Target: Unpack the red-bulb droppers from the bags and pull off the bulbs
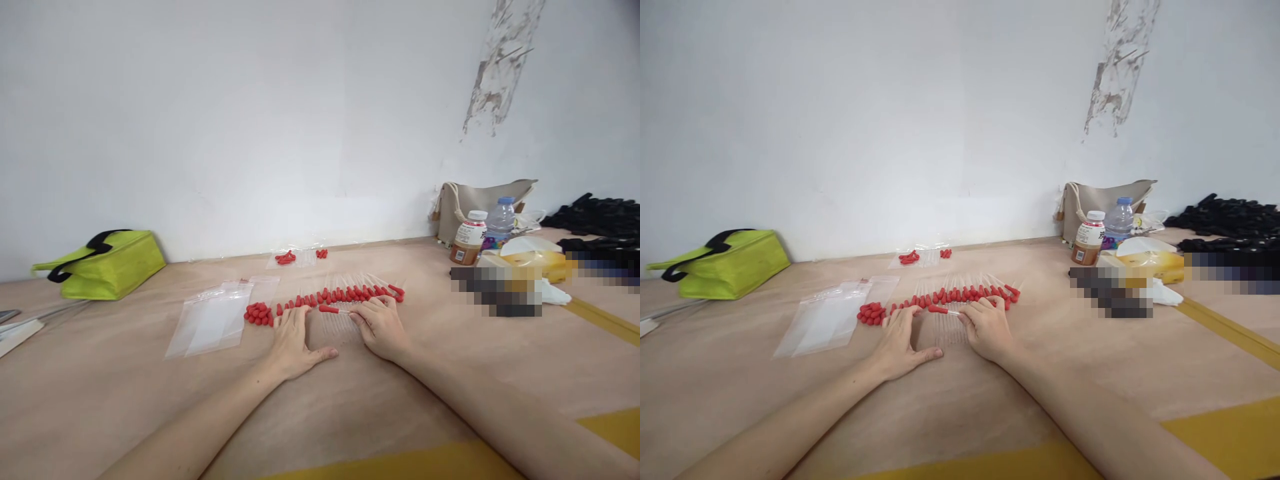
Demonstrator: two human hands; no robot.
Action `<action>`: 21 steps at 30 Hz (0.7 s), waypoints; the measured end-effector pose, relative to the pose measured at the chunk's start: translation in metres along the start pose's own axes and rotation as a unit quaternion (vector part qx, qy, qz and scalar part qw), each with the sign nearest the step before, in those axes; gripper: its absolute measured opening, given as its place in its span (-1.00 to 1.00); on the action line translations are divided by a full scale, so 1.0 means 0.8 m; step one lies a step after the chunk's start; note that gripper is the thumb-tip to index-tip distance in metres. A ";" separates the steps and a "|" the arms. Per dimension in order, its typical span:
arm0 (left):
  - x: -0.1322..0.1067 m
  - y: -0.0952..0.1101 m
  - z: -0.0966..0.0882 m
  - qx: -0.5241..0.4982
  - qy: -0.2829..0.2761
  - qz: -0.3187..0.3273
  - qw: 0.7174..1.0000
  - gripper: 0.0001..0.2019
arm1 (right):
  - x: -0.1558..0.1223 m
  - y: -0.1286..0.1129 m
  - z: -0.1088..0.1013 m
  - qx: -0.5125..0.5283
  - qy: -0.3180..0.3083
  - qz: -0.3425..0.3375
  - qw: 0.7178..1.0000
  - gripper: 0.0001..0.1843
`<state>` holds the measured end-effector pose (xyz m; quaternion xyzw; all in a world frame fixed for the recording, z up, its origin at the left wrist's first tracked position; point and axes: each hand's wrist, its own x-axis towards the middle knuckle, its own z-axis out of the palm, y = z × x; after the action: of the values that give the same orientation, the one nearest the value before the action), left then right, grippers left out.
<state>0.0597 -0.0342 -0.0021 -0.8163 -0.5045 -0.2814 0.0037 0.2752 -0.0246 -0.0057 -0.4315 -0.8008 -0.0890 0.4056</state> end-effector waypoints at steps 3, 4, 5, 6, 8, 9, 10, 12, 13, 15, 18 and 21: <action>-0.004 -0.002 0.002 -0.024 -0.013 -0.016 1.000 -0.26 | 0.000 0.001 -0.001 -0.010 0.003 -0.005 1.000 -0.76; -0.004 -0.002 0.001 -0.022 -0.008 -0.017 1.000 -0.27 | 0.000 0.001 -0.001 -0.012 0.004 -0.005 1.000 -0.76; -0.003 -0.002 0.000 -0.013 0.001 -0.017 1.000 -0.28 | 0.000 0.001 -0.002 -0.013 0.006 -0.005 1.000 -0.76; -0.002 -0.001 -0.002 -0.001 0.011 -0.016 1.000 -0.30 | 0.000 0.001 -0.003 -0.013 0.007 -0.005 1.000 -0.76; 0.000 -0.001 -0.008 0.019 0.031 -0.014 0.999 -0.34 | 0.000 0.001 -0.005 -0.013 0.007 -0.009 1.000 -0.77; 0.001 0.000 -0.011 0.024 0.041 -0.010 0.999 -0.38 | 0.000 0.001 -0.006 -0.014 0.006 -0.014 1.000 -0.76; 0.001 0.001 -0.014 0.026 0.050 -0.002 0.998 -0.43 | 0.000 -0.001 -0.007 -0.015 0.003 -0.023 1.000 -0.76; 0.001 0.002 -0.019 0.029 0.059 0.033 0.997 -0.56 | -0.002 -0.004 -0.009 -0.014 -0.005 -0.047 0.999 -0.77; 0.000 0.003 -0.021 0.031 0.058 0.058 0.996 -0.62 | -0.002 -0.007 -0.009 -0.012 -0.013 -0.062 0.998 -0.77; -0.003 0.006 -0.022 0.030 0.043 0.111 0.992 -0.72 | -0.004 -0.012 -0.009 -0.004 -0.030 -0.093 0.995 -0.78; -0.011 0.009 -0.022 0.022 0.018 0.156 0.987 -0.82 | -0.008 -0.019 -0.009 0.008 -0.044 -0.131 0.990 -0.78; -0.020 0.010 -0.027 0.018 -0.006 0.180 0.983 -0.80 | -0.012 -0.022 -0.011 0.017 -0.050 -0.157 0.986 -0.78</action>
<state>0.0515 -0.0576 0.0107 -0.8955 -0.3541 -0.2615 0.0663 0.2700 -0.0454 -0.0033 -0.2978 -0.8791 -0.1162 0.3537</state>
